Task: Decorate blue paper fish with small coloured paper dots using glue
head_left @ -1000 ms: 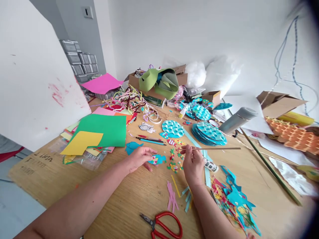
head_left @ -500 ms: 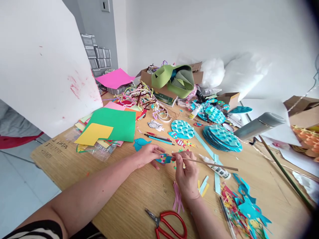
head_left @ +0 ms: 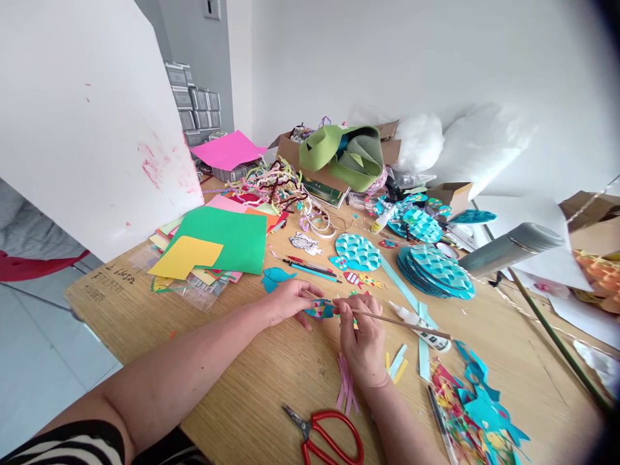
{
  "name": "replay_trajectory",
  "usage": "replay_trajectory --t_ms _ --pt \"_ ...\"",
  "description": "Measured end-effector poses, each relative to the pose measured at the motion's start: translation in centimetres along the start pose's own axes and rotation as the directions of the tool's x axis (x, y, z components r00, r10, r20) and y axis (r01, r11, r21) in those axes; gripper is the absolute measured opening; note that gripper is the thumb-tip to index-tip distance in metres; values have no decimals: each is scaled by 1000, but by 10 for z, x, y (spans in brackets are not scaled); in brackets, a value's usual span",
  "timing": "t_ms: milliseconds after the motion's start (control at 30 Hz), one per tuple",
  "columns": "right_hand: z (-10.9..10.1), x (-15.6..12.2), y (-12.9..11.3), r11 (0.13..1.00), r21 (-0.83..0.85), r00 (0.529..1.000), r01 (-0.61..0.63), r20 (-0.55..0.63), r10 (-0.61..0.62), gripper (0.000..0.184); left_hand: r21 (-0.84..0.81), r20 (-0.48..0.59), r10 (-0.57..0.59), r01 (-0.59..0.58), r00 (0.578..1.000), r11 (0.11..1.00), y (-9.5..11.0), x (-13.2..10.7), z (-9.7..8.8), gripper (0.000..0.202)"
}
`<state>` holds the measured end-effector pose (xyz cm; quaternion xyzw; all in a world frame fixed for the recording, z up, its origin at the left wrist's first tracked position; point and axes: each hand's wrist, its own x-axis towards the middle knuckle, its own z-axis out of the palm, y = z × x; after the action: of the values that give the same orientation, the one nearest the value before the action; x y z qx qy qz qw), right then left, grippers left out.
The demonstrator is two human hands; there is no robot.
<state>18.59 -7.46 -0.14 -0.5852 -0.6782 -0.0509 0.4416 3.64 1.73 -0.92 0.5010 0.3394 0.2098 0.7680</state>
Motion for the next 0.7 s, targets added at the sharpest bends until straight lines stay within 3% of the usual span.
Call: replay_trajectory --t_ms 700 --pt "-2 2 -3 998 -19 998 58 34 -57 17 15 -11 -2 2 1000 1000 0 1 1 37"
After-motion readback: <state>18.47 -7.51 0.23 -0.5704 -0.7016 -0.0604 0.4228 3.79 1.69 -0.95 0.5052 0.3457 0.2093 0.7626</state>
